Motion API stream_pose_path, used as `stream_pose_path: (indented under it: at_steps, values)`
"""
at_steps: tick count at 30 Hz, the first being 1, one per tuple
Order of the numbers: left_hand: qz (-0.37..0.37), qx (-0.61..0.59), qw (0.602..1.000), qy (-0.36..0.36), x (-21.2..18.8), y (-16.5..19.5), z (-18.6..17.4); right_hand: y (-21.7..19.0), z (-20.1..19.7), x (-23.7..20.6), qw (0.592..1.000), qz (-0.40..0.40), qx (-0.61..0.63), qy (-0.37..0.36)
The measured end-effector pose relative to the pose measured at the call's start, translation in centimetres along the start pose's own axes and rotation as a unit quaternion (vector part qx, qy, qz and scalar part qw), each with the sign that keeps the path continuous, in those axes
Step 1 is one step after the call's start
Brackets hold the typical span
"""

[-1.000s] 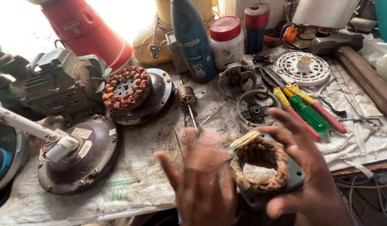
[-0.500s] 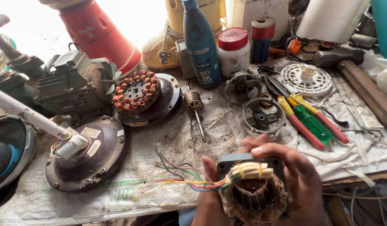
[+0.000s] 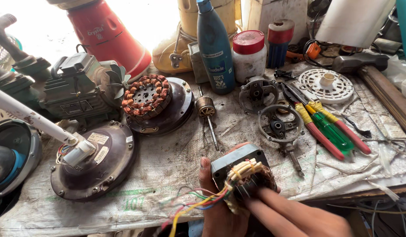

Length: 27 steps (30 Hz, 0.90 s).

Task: The person twists and connects multiple colored wires from a motor stator, then inserts the rotor into the stator assembly. The person rotates the rotor shaft to check alignment and fit.

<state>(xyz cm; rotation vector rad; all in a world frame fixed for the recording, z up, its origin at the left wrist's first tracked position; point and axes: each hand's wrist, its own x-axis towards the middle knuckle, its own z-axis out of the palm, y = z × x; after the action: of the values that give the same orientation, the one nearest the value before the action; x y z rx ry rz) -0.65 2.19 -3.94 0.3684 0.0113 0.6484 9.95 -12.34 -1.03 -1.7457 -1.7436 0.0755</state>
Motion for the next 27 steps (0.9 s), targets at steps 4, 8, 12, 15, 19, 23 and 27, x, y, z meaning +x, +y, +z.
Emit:
stream_pose_path:
  at_steps: [4, 8, 12, 15, 19, 23, 27]
  values:
    - [0.05, 0.073, 0.995, 0.04, 0.4, -0.4, -0.1, -0.7, 0.9, 1.9, 0.958, -0.159, -0.226, 0.072]
    - [0.043, 0.057, 0.996, 0.052, 0.4, -0.6, 0.7, -0.9, -0.8, 1.0, 0.982, 0.055, 0.15, 0.105]
    - [0.043, 0.055, 0.996, 0.059, 0.2, -0.5, 1.4, -0.3, 0.3, 1.2, 0.946, 0.129, 0.018, 0.298]
    - [0.047, 0.081, 0.994, 0.049, 0.1, -0.5, 1.7, -0.6, 1.6, 2.1, 0.945, 0.152, 0.013, 0.289]
    - [0.045, 0.109, 0.989, 0.088, 0.0, -0.5, 2.1, -1.5, 1.6, 3.1, 0.926, 0.189, 0.009, 0.327]
    - [0.036, 0.101, 0.991, 0.084, 0.1, -0.4, 2.3, -0.5, 0.1, 3.0, 0.928, 0.228, 0.112, 0.271]
    - [0.017, 0.06, 0.994, 0.085, 0.1, -0.1, 2.3, 1.4, -0.6, 1.8, 0.919, 0.303, 0.134, 0.215]
